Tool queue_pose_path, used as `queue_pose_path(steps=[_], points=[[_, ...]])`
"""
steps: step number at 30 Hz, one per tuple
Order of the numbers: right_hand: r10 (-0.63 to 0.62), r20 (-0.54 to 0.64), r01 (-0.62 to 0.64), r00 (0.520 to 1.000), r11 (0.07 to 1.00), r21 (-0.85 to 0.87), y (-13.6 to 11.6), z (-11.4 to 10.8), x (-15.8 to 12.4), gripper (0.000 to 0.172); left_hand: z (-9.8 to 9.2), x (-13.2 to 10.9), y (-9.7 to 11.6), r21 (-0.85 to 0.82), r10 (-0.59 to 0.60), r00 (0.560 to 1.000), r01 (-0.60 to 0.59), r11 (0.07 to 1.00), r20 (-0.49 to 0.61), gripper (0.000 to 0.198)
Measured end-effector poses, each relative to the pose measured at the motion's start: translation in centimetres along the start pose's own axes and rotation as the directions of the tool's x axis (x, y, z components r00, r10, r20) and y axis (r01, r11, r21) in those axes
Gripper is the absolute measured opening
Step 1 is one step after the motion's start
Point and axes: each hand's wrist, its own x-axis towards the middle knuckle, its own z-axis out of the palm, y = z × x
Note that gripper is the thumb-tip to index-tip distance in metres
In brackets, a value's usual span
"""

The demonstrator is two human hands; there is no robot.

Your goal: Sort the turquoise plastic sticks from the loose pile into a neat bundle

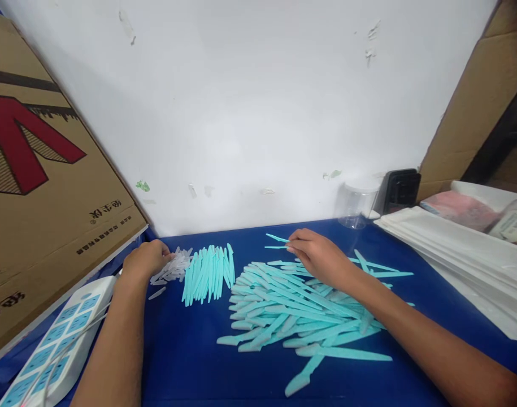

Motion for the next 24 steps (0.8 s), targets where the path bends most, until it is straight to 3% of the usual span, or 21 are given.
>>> queue_pose_path(steps=[3, 6, 9, 11, 13, 15, 18, 20, 24], points=[[0.026, 0.000, -0.026, 1.000, 0.998, 0.065, -0.2, 0.0, -0.1, 0.031, 0.0, -0.2, 0.2, 0.032, -0.069, 0.994, 0.067, 0.997, 0.087, 0.042], [0.045, -0.017, -0.043, 0.999, 0.990, 0.136, -0.5, 0.0, -0.1, 0.032, -0.6, -0.8, 1.4, 0.045, -0.060, 0.998, 0.058, 0.997, 0.037, 0.042], [0.104, -0.029, -0.092, 0.994, 0.957, 0.277, -1.1, -0.2, 0.1, 0.030, -1.0, -1.6, 4.2, 0.010, 0.088, 0.989, -0.087, 0.996, -0.115, 0.042], [0.168, -0.019, -0.146, 0.986, 0.904, 0.401, -1.5, -0.3, 0.3, 0.029, -0.7, -2.4, 7.0, -0.113, 0.262, 0.935, -0.295, 0.949, -0.238, 0.038], [0.234, 0.022, -0.209, 0.972, 0.818, 0.536, -2.0, -0.3, 0.4, 0.030, 0.0, -3.6, 10.3, -0.337, 0.394, 0.855, -0.501, 0.797, -0.338, 0.035], [0.282, 0.098, -0.275, 0.954, 0.696, 0.663, -2.3, -0.3, 0.5, 0.033, 0.9, -5.2, 13.3, -0.544, 0.454, 0.816, -0.578, 0.608, -0.358, 0.034], [0.285, 0.185, -0.315, 0.941, 0.528, 0.789, -2.6, 0.0, 0.6, 0.037, 2.1, -7.9, 17.0, -0.764, 0.529, 0.793, -0.533, 0.364, -0.302, 0.032], [0.255, 0.192, -0.294, 0.948, 0.466, 0.834, -2.8, 0.2, 0.6, 0.038, 2.7, -9.2, 18.4, -0.862, 0.568, 0.780, -0.455, 0.223, -0.265, 0.032], [0.199, 0.213, -0.277, 0.957, 0.397, 0.875, -3.4, 0.1, 0.6, 0.036, 3.7, -10.0, 19.3, -0.948, 0.602, 0.770, -0.312, 0.063, -0.213, 0.034]])
